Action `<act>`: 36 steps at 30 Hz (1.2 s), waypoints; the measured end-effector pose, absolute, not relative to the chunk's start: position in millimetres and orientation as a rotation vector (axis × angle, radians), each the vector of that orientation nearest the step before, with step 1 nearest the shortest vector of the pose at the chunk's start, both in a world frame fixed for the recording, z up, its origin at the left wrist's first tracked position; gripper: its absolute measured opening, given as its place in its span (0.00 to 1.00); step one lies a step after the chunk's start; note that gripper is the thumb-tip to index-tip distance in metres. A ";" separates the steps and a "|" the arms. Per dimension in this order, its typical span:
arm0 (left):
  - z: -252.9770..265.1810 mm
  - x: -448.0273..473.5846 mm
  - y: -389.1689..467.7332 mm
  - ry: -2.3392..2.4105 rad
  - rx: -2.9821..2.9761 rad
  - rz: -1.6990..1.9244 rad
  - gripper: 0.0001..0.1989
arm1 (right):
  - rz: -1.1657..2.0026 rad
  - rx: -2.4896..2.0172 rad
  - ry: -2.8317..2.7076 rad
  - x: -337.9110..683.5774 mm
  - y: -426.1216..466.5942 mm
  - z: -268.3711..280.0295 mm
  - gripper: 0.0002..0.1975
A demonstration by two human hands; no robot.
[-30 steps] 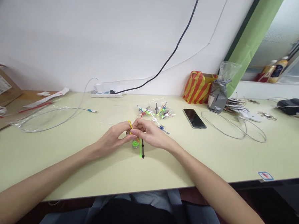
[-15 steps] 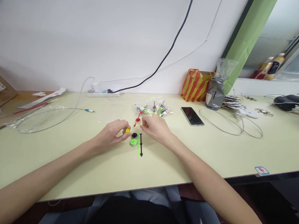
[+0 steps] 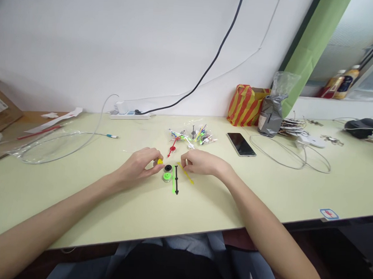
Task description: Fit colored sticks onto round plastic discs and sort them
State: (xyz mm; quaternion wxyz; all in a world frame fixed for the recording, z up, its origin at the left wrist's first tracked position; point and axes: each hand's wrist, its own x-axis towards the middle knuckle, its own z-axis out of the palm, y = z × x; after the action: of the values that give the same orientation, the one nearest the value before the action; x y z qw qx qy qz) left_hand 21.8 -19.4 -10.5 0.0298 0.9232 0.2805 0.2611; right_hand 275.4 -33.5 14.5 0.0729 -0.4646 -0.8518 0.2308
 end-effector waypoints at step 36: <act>-6.1 24.4 -23.9 0.875 2.884 0.740 0.13 | 0.782 -1.166 -2.683 264.0 -38.8 11.0 0.06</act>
State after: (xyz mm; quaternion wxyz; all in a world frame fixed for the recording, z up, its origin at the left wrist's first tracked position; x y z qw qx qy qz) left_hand 24.4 -23.9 -6.1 0.0192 0.9291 0.2819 0.2386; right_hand 264.0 -38.8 11.0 0.0566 -0.3843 -0.8846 0.2579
